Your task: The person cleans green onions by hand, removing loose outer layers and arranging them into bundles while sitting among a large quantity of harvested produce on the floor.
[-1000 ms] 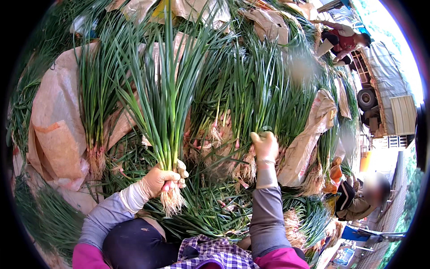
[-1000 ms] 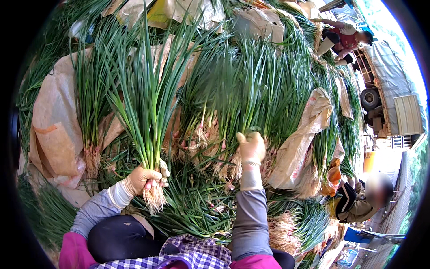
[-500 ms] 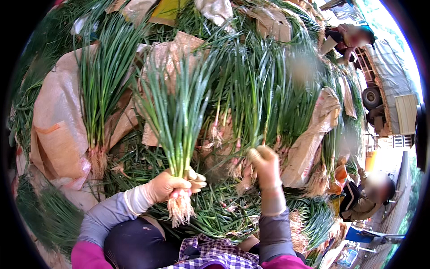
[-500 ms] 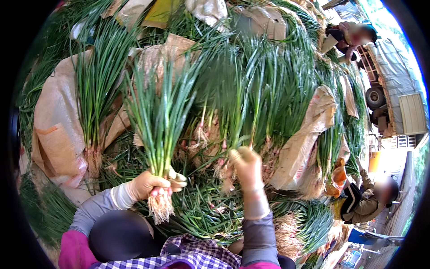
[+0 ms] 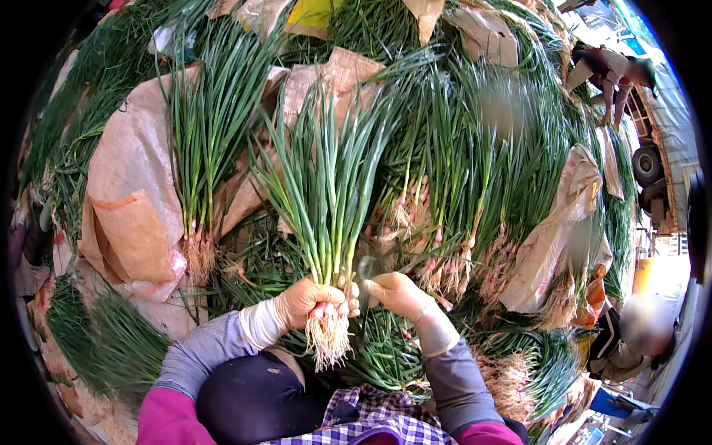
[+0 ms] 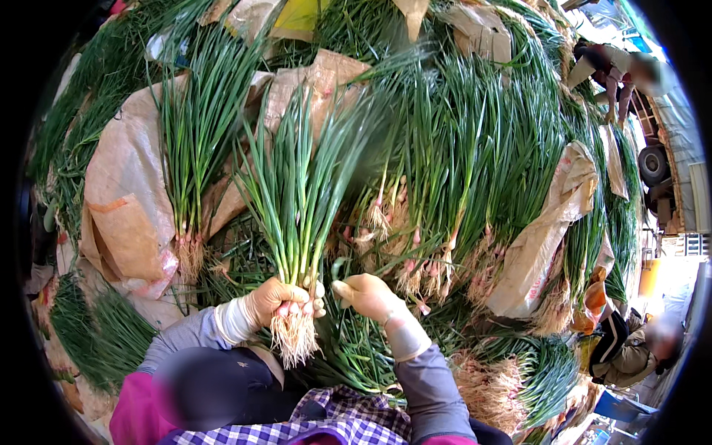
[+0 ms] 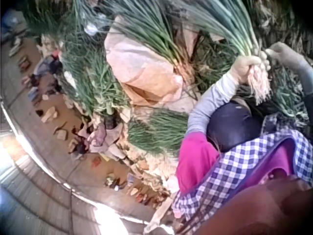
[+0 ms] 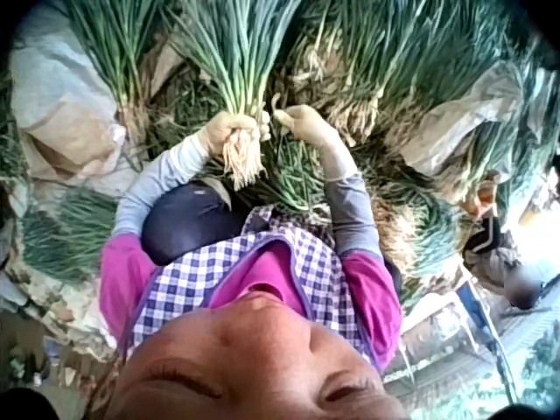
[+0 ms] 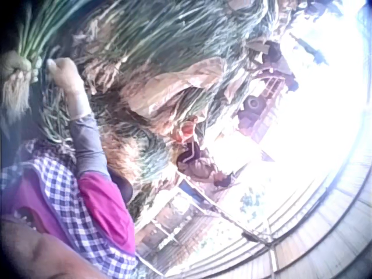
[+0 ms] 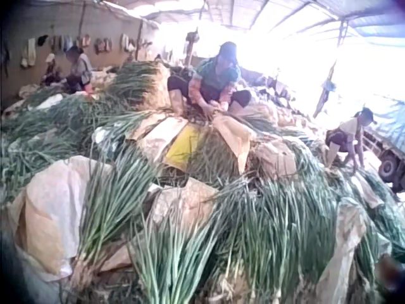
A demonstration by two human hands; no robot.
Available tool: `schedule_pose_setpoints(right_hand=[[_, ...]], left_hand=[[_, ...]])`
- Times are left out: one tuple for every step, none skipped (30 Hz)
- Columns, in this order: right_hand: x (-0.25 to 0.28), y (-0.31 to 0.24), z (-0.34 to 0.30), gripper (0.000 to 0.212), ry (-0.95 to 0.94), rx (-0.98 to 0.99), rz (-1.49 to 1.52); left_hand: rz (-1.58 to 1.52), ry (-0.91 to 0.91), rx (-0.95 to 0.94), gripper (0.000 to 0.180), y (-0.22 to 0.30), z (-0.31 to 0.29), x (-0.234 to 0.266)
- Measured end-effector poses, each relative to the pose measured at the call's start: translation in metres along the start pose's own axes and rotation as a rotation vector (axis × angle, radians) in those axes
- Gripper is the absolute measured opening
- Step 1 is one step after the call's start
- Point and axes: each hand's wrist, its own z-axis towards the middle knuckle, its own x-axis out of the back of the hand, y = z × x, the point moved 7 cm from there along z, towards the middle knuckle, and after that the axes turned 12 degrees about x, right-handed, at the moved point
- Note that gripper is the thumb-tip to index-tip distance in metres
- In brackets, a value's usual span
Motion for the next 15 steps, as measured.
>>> schedule_pose_setpoints(right_hand=[[0.002, -0.009, 0.006, 0.039, 0.093, 0.061, 0.257], [0.008, -0.018, 0.01, 0.04, 0.195, 0.118, 0.506], [0.011, -0.034, 0.018, 0.037, 0.212, 0.194, 0.699], [0.005, -0.033, 0.035, 0.029, 0.267, 0.18, 0.954], [0.006, -0.036, 0.042, 0.024, 0.299, 0.176, 0.968], [0.008, -0.036, 0.046, 0.02, 0.331, 0.171, 0.981], [0.014, -0.031, 0.046, 0.015, 0.368, 0.159, 0.982], [0.021, -0.027, 0.043, 0.015, 0.425, 0.095, 0.852], [0.022, -0.026, 0.045, 0.017, 0.423, 0.088, 0.79], [0.022, -0.025, 0.045, 0.019, 0.422, 0.081, 0.729], [0.024, -0.03, 0.04, 0.017, 0.473, 0.079, 0.649], [0.024, -0.041, 0.038, 0.015, 0.523, 0.087, 0.566], [0.019, -0.042, 0.037, 0.023, 0.541, 0.055, 0.492], [0.015, -0.045, 0.04, 0.018, 0.634, 0.193, 0.394], [0.008, -0.043, 0.045, 0.017, 0.656, 0.186, 0.445]], left_hand=[[0.007, 0.042, 0.002, 0.025, -0.001, 0.001, 0.005], [0.018, 0.074, 0.004, 0.025, -0.001, 0.005, 0.007], [0.076, 0.055, 0.013, 0.025, 0.003, 0.001, 0.001], [0.033, 0.09, -0.005, 0.026, 0.003, 0.0, -0.002], [0.04, 0.116, -0.034, 0.026, 0.005, 0.0, 0.002], [0.047, 0.141, -0.062, 0.026, 0.008, 0.001, 0.007], [0.112, 0.175, -0.044, 0.025, 0.012, -0.004, 0.015], [0.174, 0.212, -0.029, 0.024, 0.017, -0.012, 0.024], [0.194, 0.209, -0.035, 0.025, 0.019, -0.015, 0.027], [0.214, 0.204, -0.04, 0.025, 0.02, -0.018, 0.03], [0.222, 0.184, 0.028, 0.026, 0.016, -0.014, 0.032], [0.197, 0.191, 0.016, 0.026, 0.015, -0.012, 0.031], [0.174, 0.198, 0.005, 0.026, 0.009, -0.01, 0.03], [0.155, 0.192, -0.006, 0.026, 0.005, -0.005, 0.026], [0.057, 0.202, 0.003, 0.022, 0.004, -0.009, 0.021]])
